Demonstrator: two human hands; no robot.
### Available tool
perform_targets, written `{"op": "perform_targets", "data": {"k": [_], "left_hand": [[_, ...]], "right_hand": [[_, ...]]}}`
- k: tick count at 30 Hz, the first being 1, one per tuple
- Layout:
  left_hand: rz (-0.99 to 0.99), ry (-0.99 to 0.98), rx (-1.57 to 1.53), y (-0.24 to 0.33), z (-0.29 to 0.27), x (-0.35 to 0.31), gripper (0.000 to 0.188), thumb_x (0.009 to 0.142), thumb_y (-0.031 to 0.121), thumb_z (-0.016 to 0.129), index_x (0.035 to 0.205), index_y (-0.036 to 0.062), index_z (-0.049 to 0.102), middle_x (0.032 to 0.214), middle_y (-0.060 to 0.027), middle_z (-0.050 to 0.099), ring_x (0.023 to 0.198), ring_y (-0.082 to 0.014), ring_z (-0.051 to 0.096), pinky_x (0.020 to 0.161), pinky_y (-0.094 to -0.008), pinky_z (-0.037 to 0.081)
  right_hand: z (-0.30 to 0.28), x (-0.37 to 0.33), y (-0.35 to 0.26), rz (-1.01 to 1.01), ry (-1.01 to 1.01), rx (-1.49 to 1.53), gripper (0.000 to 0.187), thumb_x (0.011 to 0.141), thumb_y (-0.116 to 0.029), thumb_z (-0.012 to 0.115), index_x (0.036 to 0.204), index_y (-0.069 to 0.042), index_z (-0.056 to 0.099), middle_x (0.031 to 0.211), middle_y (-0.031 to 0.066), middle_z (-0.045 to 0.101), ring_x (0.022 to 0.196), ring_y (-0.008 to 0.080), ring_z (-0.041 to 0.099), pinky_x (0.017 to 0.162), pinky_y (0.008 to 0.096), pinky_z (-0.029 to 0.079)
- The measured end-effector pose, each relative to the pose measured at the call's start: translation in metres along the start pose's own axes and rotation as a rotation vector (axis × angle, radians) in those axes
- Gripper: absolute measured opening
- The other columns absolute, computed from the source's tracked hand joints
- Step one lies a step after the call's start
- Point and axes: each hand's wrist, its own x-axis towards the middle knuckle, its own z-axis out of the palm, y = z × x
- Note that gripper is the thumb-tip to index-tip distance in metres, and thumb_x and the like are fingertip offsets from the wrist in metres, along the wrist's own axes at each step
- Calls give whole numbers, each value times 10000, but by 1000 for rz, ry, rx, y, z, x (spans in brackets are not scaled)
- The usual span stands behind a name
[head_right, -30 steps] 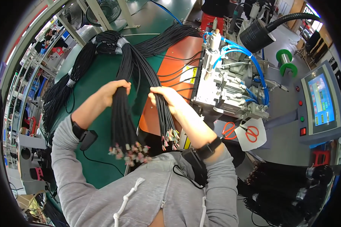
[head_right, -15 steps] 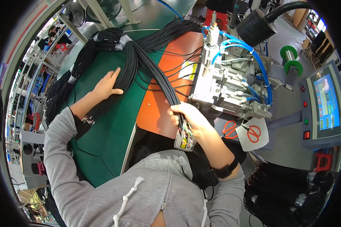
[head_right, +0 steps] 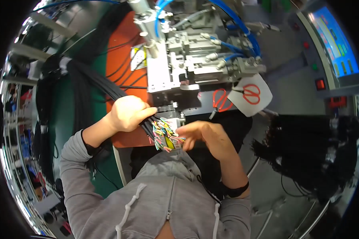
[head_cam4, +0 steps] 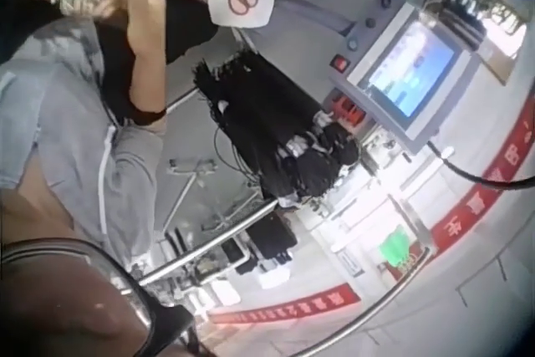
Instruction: The person gathers a bundle of cables, separates a single cable, and inserts the wire ends into a crimping machine. After repeating this for several cables, they hang the bundle on a metal rack and retrieve a new bundle to continue the task.
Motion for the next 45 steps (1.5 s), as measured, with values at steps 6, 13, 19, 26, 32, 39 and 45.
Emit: {"op": "perform_targets", "data": {"k": [6,13,19,26,32,39,45], "left_hand": [[-18,120,-63,7,20,14,267,679,138,646,925,34,643,723,-47,621,537,-160,547,472,-282,400],[-74,61,-53,14,20,18,171,678,155,659,813,50,649,702,-24,615,525,-130,531,457,-268,371],[-117,183,-114,16,19,21,178,682,174,667,800,44,645,780,-42,668,574,-140,580,477,-266,399],[-133,139,-157,12,9,29,191,701,170,715,811,30,647,840,-88,687,605,-157,613,513,-262,440],[-173,397,-96,22,-2,27,200,705,122,739,853,5,674,815,-104,661,613,-184,629,536,-281,473],[-265,221,-131,21,8,31,219,714,131,719,896,17,674,760,-41,618,579,-140,588,468,-255,427],[-314,227,-180,21,12,28,194,713,122,713,874,22,669,696,-23,561,542,-136,553,442,-264,395]], "right_hand": [[0,23,9,-495,385,-903,233,833,5,620,1056,-9,684,950,135,676,801,217,646,719,303,509],[-12,44,19,-760,80,-915,277,691,51,670,958,-14,710,873,80,687,794,211,646,705,319,483],[-12,45,31,-887,163,-812,186,702,29,719,886,4,701,824,97,678,721,214,622,643,313,462],[-10,45,31,-926,208,-859,203,718,34,672,916,-9,692,890,109,677,793,212,639,699,311,475],[5,47,28,-811,351,-643,155,795,-16,693,945,12,664,895,126,659,797,205,638,700,296,485],[34,65,38,-982,581,-380,330,753,70,743,1044,50,588,879,152,655,788,202,651,694,290,538],[32,65,40,-1031,644,-746,378,714,92,772,1037,56,578,857,161,667,769,202,653,677,284,547]]}}
